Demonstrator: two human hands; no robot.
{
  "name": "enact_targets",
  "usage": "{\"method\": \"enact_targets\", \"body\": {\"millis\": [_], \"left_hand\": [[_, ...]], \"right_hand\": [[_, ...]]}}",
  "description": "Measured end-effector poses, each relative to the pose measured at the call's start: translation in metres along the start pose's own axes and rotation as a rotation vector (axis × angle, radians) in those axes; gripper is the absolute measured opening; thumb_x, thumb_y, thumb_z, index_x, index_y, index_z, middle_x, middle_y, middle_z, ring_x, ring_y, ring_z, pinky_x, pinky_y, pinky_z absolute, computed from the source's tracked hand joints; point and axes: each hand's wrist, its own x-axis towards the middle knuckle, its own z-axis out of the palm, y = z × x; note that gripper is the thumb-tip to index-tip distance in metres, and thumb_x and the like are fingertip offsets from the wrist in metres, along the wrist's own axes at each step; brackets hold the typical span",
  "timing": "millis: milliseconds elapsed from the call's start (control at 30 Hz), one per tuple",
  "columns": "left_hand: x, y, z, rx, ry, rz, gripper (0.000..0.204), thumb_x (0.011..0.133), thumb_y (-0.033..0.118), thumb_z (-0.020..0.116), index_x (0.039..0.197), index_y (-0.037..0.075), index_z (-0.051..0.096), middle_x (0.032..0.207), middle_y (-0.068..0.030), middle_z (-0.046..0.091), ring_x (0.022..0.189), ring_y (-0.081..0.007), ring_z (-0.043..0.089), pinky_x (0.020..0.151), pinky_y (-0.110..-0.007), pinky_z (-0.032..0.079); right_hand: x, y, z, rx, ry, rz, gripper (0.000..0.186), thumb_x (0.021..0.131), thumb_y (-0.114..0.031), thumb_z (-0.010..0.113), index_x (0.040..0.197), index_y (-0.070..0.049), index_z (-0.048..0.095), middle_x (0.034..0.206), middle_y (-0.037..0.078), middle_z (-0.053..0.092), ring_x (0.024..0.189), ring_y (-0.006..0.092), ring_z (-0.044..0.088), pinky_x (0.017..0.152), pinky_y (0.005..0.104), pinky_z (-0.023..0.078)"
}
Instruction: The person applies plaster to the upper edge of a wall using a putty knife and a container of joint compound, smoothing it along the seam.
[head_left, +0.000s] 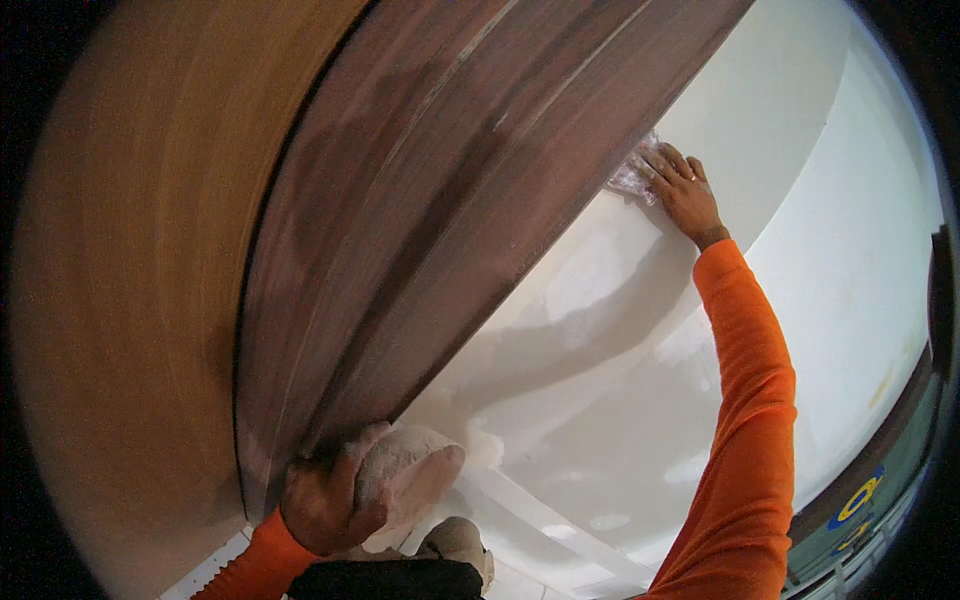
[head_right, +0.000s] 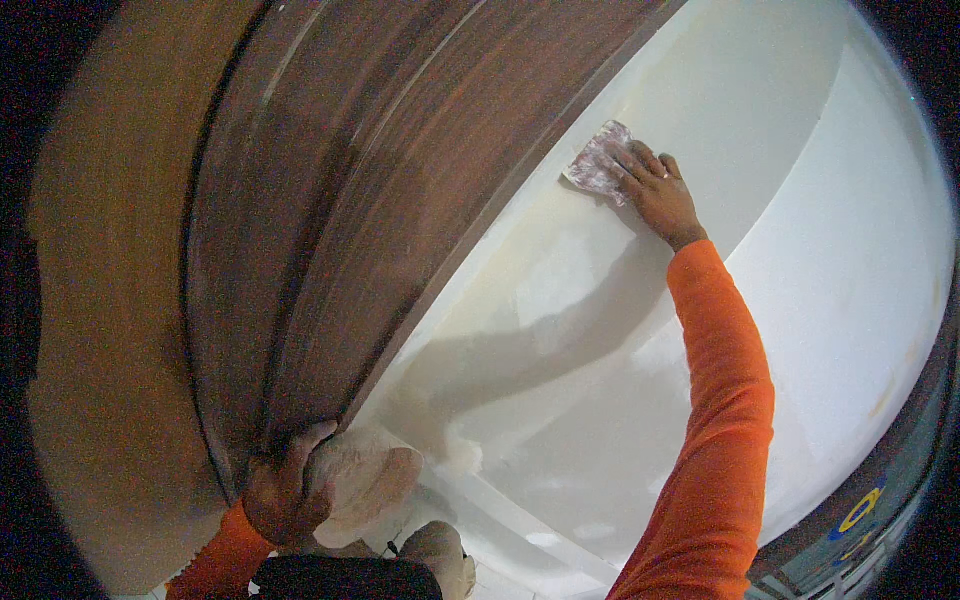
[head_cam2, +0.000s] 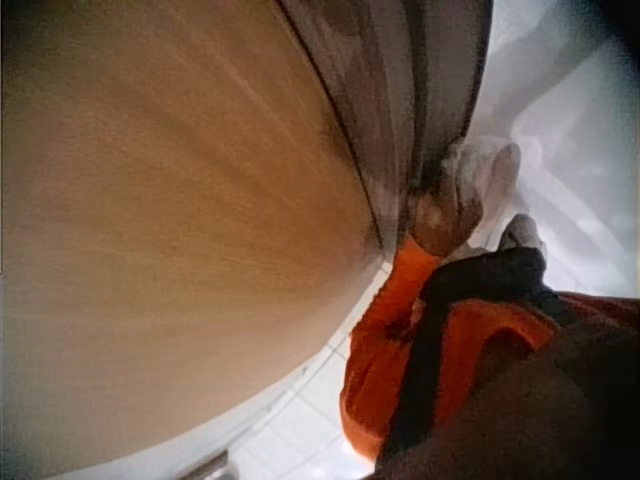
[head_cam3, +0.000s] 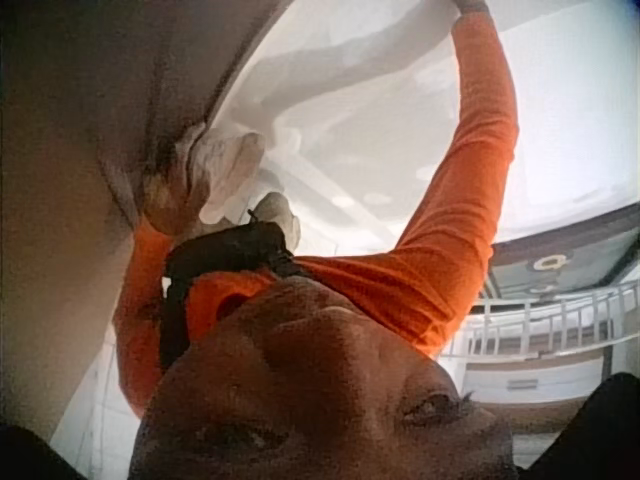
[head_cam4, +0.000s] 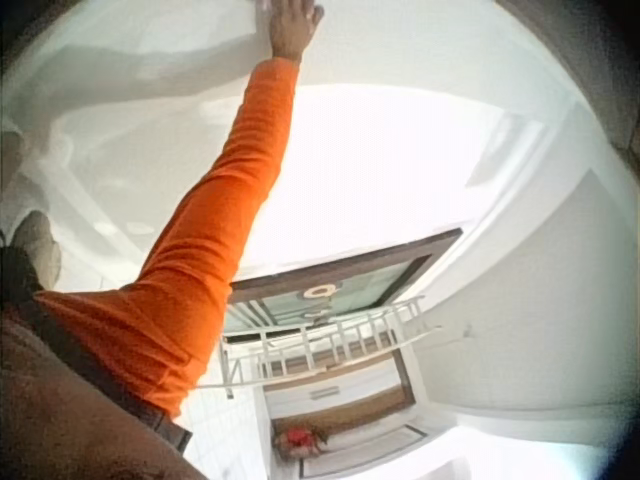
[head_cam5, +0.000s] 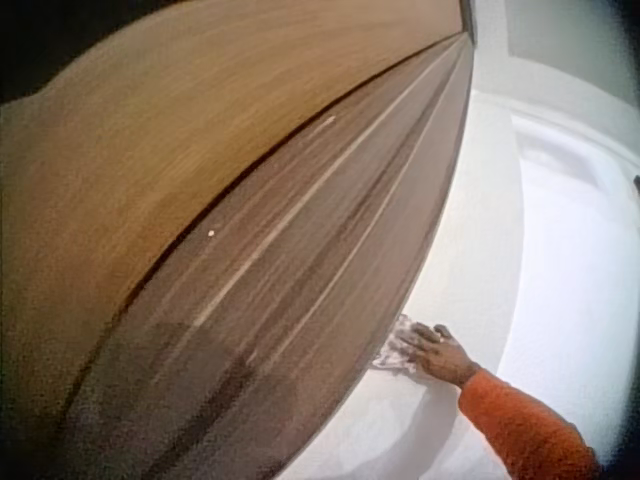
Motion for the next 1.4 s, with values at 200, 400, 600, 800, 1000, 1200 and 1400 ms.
{"method": "enact_targets", "body": {"millis": [200, 400, 600, 800, 1000, 1200, 1400], "left_hand": [[0.009, 0.002, 0.007, -0.018, -0.013, -0.008, 0.06, 0.094, 0.044, 0.045, 0.125, -0.007, 0.05, 0.086, -0.0266, 0.065, 0.067, -0.0335, 0.066, 0.067, -0.043, 0.054], [0.037, -0.042, -0.016, -0.056, -0.036, -0.068, 0.061, 0.095, 0.043, 0.043, 0.132, -0.004, 0.045, 0.095, -0.0272, 0.065, 0.07, -0.0329, 0.067, 0.071, -0.043, 0.054], [0.038, -0.052, -0.032, -0.211, -0.095, -0.077, 0.06, 0.095, 0.04, 0.043, 0.136, -0.004, 0.04, 0.107, -0.0313, 0.061, 0.089, -0.038, 0.066, 0.084, -0.044, 0.051], [0.048, -0.045, -0.037, -0.28, -0.086, -0.104, 0.059, 0.094, 0.039, 0.047, 0.134, -0.005, 0.041, 0.111, -0.0323, 0.059, 0.096, -0.0421, 0.064, 0.089, -0.044, 0.049], [0.038, -0.05, -0.033, -0.15, -0.107, -0.033, 0.06, 0.095, 0.042, 0.045, 0.133, -0.005, 0.043, 0.116, -0.0336, 0.057, 0.101, -0.0425, 0.062, 0.093, -0.044, 0.047], [0.027, -0.058, -0.029, -0.306, -0.254, -0.257, 0.067, 0.087, 0.039, 0.051, 0.14, 0.0, 0.036, 0.127, -0.0288, 0.052, 0.113, -0.0462, 0.055, 0.102, -0.047, 0.039], [0.038, -0.057, -0.035, -0.336, -0.254, -0.226, 0.069, 0.089, 0.042, 0.05, 0.141, 0.0, 0.034, 0.128, -0.0298, 0.051, 0.115, -0.0456, 0.054, 0.103, -0.046, 0.039]], "right_hand": [[0.008, -0.028, 0.021, 0.002, -0.082, 0.066, 0.051, 0.09, -0.014, 0.053, 0.14, -0.018, 0.046, 0.146, -0.001, 0.044, 0.136, 0.0227, 0.037, 0.106, 0.038, 0.034], [0.021, -0.068, 0.027, -0.606, -0.277, -0.088, 0.037, 0.087, -0.016, 0.053, 0.123, -0.005, 0.06, 0.127, 0.015, 0.057, 0.115, 0.0267, 0.054, 0.098, 0.0428, 0.038], [0.049, -0.076, -0.044, 0.124, -0.529, 0.287, 0.028, 0.085, -0.012, 0.052, 0.11, -0.004, 0.061, 0.109, 0.014, 0.059, 0.103, 0.0298, 0.059, 0.088, 0.0471, 0.048], [0.125, 0.047, -0.018, -0.036, -0.073, 0.571, 0.032, 0.087, -0.011, 0.05, 0.118, -0.008, 0.055, 0.11, 0.012, 0.058, 0.101, 0.033, 0.06, 0.08, 0.0451, 0.056], [0.132, 0.036, 0.032, -0.062, -0.07, 0.626, 0.027, 0.088, -0.011, 0.048, 0.111, -0.006, 0.062, 0.115, 0.013, 0.056, 0.113, 0.0382, 0.054, 0.084, 0.0528, 0.054], [0.097, -0.138, 0.034, 0.162, -0.26, 0.502, 0.043, 0.087, -0.009, 0.048, 0.128, 0.004, 0.049, 0.133, 0.022, 0.047, 0.122, 0.0413, 0.047, 0.091, 0.055, 0.047], [0.059, -0.261, 0.002, 0.516, -0.619, 0.129, 0.039, 0.085, -0.01, 0.05, 0.12, 0.007, 0.052, 0.126, 0.026, 0.05, 0.109, 0.0386, 0.056, 0.08, 0.0518, 0.053]]}}
